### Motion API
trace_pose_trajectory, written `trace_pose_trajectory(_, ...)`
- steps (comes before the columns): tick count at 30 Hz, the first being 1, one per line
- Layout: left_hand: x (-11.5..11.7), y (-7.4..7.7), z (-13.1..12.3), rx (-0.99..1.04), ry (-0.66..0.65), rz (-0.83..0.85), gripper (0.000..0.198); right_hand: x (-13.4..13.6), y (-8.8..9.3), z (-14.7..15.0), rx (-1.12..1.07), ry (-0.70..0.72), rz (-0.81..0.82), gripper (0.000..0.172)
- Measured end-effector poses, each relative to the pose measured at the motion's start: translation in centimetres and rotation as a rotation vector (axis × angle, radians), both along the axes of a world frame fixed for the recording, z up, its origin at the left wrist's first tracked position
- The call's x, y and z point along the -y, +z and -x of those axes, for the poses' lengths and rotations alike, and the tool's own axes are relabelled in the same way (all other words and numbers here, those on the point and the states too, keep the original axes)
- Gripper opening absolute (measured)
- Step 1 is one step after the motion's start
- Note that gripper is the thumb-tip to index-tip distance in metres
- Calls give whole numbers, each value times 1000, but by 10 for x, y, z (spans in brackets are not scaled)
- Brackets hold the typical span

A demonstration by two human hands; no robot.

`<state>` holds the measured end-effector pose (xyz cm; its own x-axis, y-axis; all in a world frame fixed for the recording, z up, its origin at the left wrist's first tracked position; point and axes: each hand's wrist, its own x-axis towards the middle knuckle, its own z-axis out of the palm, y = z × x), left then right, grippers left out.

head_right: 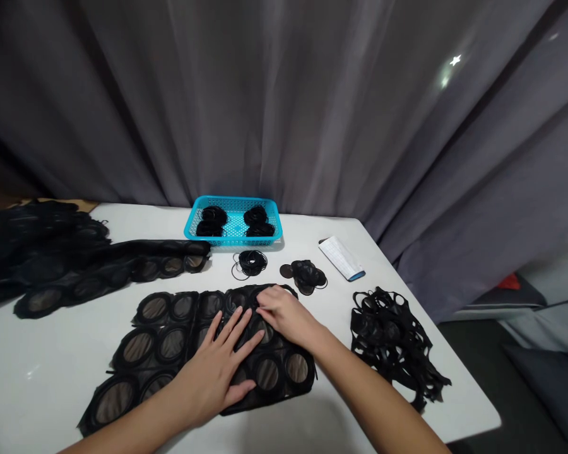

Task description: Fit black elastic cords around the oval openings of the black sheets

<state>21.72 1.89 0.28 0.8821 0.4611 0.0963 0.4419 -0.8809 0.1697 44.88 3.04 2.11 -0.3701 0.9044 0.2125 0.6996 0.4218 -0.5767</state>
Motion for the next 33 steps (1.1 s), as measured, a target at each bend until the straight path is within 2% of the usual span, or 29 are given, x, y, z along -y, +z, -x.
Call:
trace_pose_trajectory(2,1,2,-1,-7,1,11,82,0,-2,-2,74,-55,-101,15)
trace_pose_trajectory(5,2,8,-2,-15,3,26,81,-10,4,-21,54,-306,-221,22)
trace_pose_trajectory(7,1,12,1,-12,-10,30,83,-18,12,-35,15,-475,-261,24)
trace_pose_trajectory(9,-5,16,9,3,-4,16,86,-24,19,-37,-42,-541,-245,23)
trace_pose_trajectory(10,-9,16,14,13,17,1,85,-26,21,-33,-81,-530,-218,22)
trace_pose_trajectory(12,-19,15,26,26,65,-35,80,-26,20,-15,-150,-413,-134,19)
trace_pose_trajectory(15,-30,9,42,10,84,-61,70,-21,12,18,-190,-198,-4,14)
trace_pose_trajectory(18,-32,4,50,13,93,-54,67,-17,5,38,-214,-98,106,12)
trace_pose_trajectory(23,-24,4,51,27,150,-26,66,-21,4,38,-237,-41,174,13)
trace_pose_trajectory(33,-18,1,52,4,269,-55,69,-26,6,37,-232,-28,221,11)
